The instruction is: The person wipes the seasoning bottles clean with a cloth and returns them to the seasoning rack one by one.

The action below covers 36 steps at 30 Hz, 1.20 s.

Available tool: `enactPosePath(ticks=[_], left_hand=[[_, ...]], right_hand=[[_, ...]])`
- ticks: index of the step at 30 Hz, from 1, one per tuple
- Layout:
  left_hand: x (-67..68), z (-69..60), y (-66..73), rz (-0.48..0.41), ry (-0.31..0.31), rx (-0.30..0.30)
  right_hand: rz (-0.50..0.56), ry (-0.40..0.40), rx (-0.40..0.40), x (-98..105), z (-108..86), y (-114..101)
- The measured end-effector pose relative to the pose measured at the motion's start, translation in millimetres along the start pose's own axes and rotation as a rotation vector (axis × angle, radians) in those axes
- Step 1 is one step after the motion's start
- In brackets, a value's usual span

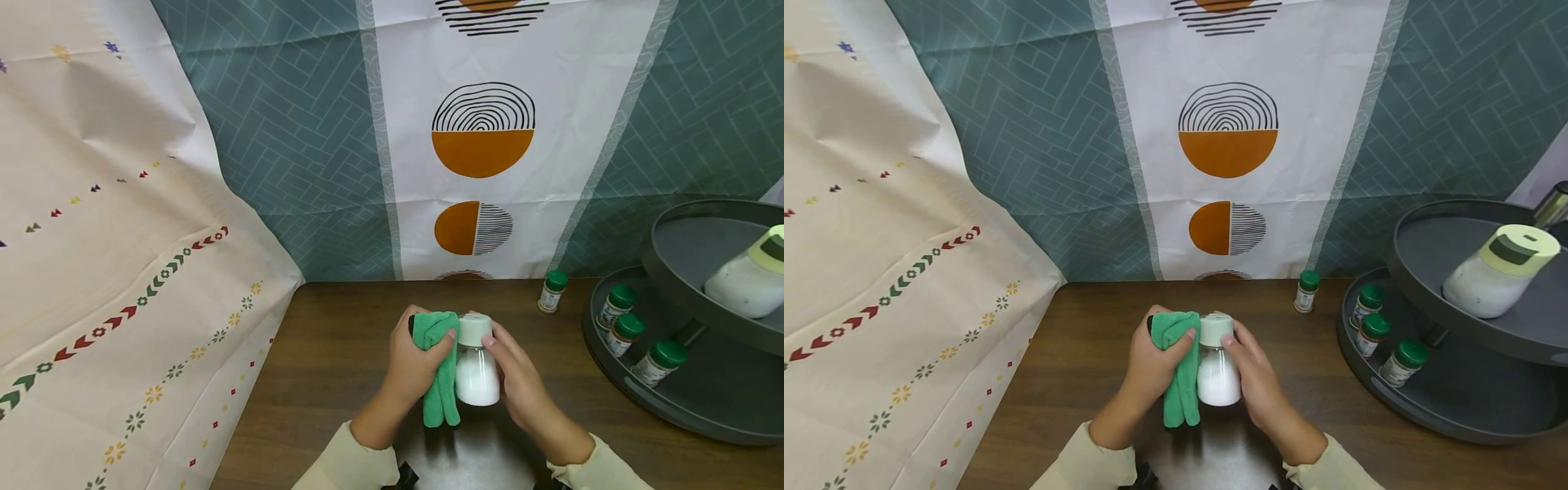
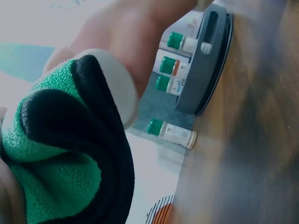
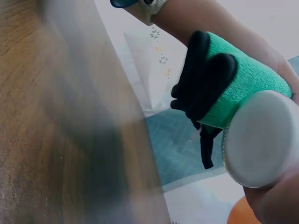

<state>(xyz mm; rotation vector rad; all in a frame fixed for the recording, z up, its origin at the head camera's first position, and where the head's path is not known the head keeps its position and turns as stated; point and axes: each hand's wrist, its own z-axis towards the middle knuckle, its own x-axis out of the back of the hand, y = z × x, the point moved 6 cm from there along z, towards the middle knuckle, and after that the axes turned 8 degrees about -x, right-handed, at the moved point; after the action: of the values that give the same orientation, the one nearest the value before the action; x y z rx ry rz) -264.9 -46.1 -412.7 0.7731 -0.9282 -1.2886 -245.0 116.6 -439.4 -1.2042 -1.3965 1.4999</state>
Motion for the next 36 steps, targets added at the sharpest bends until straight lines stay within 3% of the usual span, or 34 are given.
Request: enactPosePath(ticks=[3, 6, 11, 17, 20, 26, 32, 36], left_hand=[[2.5, 0.7, -0.3, -0.011, 0.017, 0.009], [0.1, -0.7, -0.3, -0.044, -0.003, 0.026], [-9.7, -5.1, -1.3, -0.086, -0.089, 0.053], [-20.2, -9.1, 0.3, -0.053, -0.215, 0.054], [-22.1, -10.2, 2.2, -0.031, -0.253, 0.054], [-19.0, -7.7, -2.0, -0.021, -0.187, 0.064], [-9.1, -2.3, -5.9, -0.016, -0.114, 0.059], [-0.8, 1.0, -6.8, -0.026, -0.06, 0.061]], right_hand=[[-0.014, 0.008, 0.017, -2.1, -0.4, 0.5], [-0.012, 0.009, 0.067, -1.4, 0.2, -0.6], [0.004, 0.045, 0.124, 5.8, 1.2, -5.9], [0.027, 0.119, 0.107, 15.4, 4.6, -11.6], [0.034, 0.103, 0.118, 17.6, 5.8, -12.5], [0.095, -0.049, 0.104, 12.7, 7.8, -10.6], [-0.003, -0.05, -0.005, 7.8, 6.1, -7.7], [-0.051, -0.043, -0.01, 5.4, 5.5, -6.8]])
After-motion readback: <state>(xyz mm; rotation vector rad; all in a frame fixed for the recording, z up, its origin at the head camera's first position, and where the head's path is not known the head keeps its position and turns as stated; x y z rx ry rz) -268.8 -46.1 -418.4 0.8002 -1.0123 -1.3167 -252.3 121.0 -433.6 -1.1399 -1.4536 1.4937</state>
